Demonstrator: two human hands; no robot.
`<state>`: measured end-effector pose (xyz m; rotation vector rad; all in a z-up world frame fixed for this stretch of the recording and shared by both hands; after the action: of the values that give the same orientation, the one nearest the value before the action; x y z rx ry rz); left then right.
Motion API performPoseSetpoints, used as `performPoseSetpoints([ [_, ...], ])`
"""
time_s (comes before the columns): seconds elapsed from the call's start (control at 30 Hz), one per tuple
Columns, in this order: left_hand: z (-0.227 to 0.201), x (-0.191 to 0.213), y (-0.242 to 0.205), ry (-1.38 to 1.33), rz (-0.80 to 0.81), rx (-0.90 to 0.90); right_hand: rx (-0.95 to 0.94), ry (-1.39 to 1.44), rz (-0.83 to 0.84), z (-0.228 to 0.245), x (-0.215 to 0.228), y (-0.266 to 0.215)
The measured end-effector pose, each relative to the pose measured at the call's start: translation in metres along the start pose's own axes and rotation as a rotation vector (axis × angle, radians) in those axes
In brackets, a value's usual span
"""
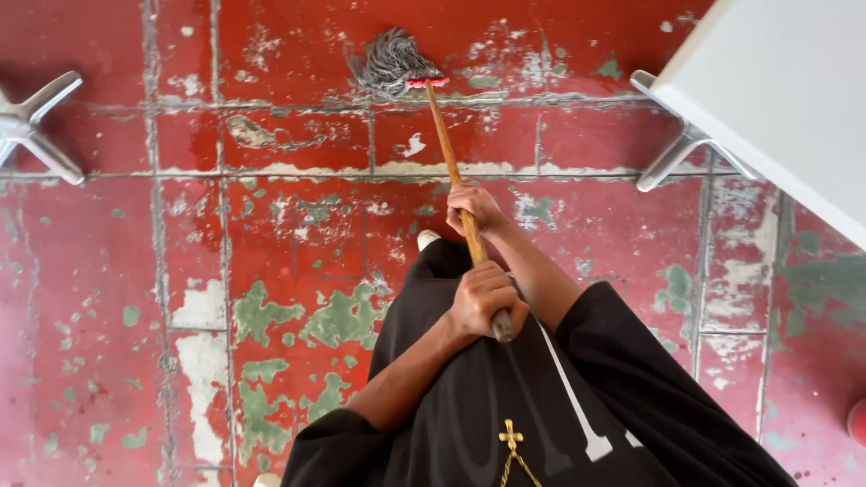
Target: Mopping a red-tiled floor around restaurant tables and dipping the mop into a bucket.
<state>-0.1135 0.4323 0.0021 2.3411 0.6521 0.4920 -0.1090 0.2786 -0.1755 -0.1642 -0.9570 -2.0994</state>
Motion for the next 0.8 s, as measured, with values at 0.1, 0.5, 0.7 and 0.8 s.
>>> performPoseSetpoints([
  [0.1,-0.001,-0.044,-0.015,-0.066,0.08,-0.052,0.026,0.025,-0.045,-0.008,0.048,-0.034],
  [0.5,-0.05,-0.151,-0.058,-0.405,0.41,-0.05,-0.323,-0.253,-0.274,-0.002,0.184,-0.217],
  [0.7,-0.068,-0.127,-0.07,-0.406,0.412,0.111,-0.204,-0.417,-0.469,0.019,0.163,-0.237],
  [0.8,-0.079,-0.101,-0.064,-0.339,0.386,0.137,-0.309,-0.396,-0.492,0.012,0.129,-0.229],
])
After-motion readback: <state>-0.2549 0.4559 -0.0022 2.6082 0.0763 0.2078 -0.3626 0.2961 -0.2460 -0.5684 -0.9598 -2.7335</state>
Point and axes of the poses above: each hand's wrist, its own y-axis towards the middle knuckle, its own x-axis out of the back of the hand, z = x × y, the point moved 1 cm from there along y, towards the middle knuckle, and after that the axes turned 9 degrees about -z, right-handed, at the moved point
